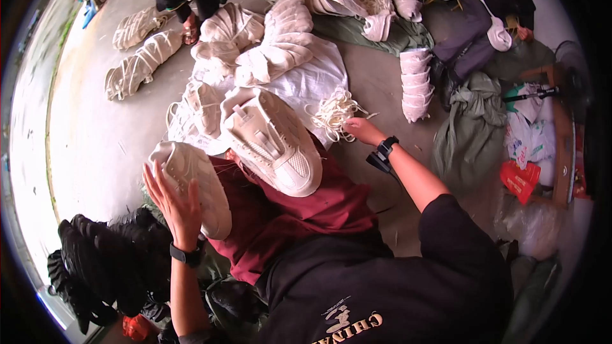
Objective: Manually assemble and lace white athletic shoe components.
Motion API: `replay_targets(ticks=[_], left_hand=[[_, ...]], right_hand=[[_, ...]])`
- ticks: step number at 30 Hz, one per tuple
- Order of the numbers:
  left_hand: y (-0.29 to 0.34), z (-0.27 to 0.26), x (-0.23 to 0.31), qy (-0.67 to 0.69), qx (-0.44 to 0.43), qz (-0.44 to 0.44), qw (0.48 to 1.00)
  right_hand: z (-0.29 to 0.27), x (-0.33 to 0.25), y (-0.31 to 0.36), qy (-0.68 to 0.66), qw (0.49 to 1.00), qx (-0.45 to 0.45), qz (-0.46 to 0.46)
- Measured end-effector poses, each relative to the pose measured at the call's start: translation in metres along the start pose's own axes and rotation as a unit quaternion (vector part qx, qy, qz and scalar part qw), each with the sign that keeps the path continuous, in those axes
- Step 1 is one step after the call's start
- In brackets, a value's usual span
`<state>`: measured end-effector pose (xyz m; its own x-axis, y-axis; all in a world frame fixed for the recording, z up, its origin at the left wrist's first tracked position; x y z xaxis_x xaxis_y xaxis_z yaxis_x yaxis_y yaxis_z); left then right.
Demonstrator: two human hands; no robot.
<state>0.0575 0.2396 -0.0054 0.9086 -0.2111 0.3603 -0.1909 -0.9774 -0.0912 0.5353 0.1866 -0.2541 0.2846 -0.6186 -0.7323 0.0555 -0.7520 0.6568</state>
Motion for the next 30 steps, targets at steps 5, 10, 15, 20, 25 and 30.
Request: replay_targets(ticks=[5, 10, 15, 20, 25, 30], left_hand=[[-0.008, 0.039, 0.0, -0.015, -0.029, -0.03, 0.999], [-0.029, 0.074, -0.004, -0.036, -0.033, -0.035, 0.998], [-0.053, 0.094, -0.005, -0.063, -0.039, -0.034, 0.997], [-0.078, 0.11, -0.01, -0.06, -0.047, -0.056, 0.996], [-0.098, 0.119, -0.001, -0.038, -0.062, -0.067, 0.995], [-0.098, 0.124, 0.0, -0.049, -0.043, -0.043, 0.997]], right_hand=[[-0.017, 0.091, -0.052, 0.178, 0.983, 0.043, -0.007], [-0.026, 0.118, -0.106, 0.187, 0.979, 0.068, 0.03], [-0.018, 0.082, -0.175, 0.123, 0.988, 0.097, -0.002], [-0.027, 0.077, -0.241, 0.144, 0.973, 0.182, 0.015], [-0.044, 0.103, -0.288, 0.122, 0.981, 0.147, 0.028], [-0.053, 0.103, -0.281, -0.164, 0.967, 0.193, 0.025]])
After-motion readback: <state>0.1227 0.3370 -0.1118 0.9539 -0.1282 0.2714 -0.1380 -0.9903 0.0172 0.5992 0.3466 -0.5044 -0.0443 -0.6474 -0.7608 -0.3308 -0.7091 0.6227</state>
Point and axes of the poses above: each hand's wrist, its own y-axis away from the middle knuckle, its own z-axis out of the palm, x = y × z, the point moved 5 cm from there along -y, towards the middle knuckle, and after that the axes turned 9 degrees about -x, right-handed, at the moved point
